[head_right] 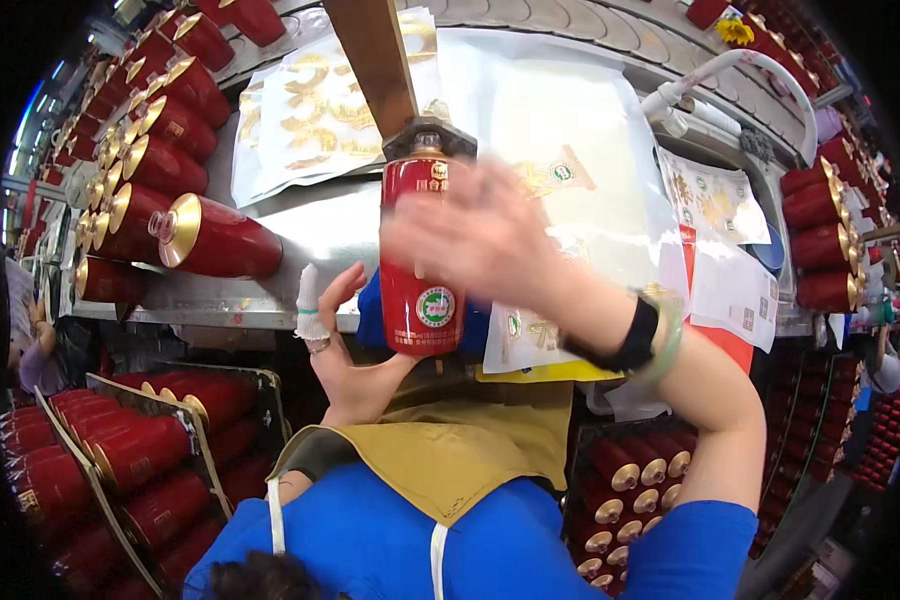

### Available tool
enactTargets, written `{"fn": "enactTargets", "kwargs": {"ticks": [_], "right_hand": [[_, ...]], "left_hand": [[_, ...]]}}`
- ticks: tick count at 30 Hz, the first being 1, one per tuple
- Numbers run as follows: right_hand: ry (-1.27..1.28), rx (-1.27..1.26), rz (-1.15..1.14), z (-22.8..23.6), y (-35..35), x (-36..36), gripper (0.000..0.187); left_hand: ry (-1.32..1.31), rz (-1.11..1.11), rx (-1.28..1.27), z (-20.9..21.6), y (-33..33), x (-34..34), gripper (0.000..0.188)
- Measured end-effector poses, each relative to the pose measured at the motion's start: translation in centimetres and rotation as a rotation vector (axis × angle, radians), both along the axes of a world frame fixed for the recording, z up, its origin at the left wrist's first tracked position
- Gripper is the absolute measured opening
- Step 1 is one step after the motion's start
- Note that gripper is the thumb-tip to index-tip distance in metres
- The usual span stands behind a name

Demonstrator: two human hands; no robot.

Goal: Applying gold-colored decorative decals to red ceramic liquor bottles using a wet sponge and water basin.

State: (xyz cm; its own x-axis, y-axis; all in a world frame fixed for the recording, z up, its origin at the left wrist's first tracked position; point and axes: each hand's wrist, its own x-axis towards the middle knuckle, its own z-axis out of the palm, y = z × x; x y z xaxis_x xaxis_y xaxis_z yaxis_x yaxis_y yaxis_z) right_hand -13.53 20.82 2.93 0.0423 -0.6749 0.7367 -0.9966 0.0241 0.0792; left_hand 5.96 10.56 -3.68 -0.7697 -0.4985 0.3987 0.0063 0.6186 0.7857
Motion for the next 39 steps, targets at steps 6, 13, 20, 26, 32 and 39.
{"fn": "enactTargets", "kwargs": {"ticks": [6,13,20,26,32,39], "right_hand": [[-0.380,0.149,-0.091,-1.4,0.7,0.2,0.023],[-0.231,0.008,0.003,-4.0,2.8,0.1,0.028],[-0.280,0.087,0.156,-3.8,7.2,7.5,0.038],[-0.296,0.104,0.180,-1.9,5.8,8.0,0.030],[-0.214,-0.048,-0.201,0.9,-0.6,-1.5,0.018],[-0.156,-0.053,0.218,-0.2,2.9,3.5,0.019]], "left_hand": [[-0.038,-0.054,0.040,-0.2,-0.4,0.1,0.092],[-0.053,-0.094,0.044,-1.2,-1.3,0.9,0.081],[-0.015,-0.055,0.039,-1.1,-0.7,0.6,0.077],[0.057,-0.082,-0.027,0.0,-0.6,0.3,0.074],[0.020,-0.053,0.197,0.1,0.2,-0.7,0.101],[-0.131,-0.096,0.133,-1.5,-1.2,-0.1,0.098]]}}
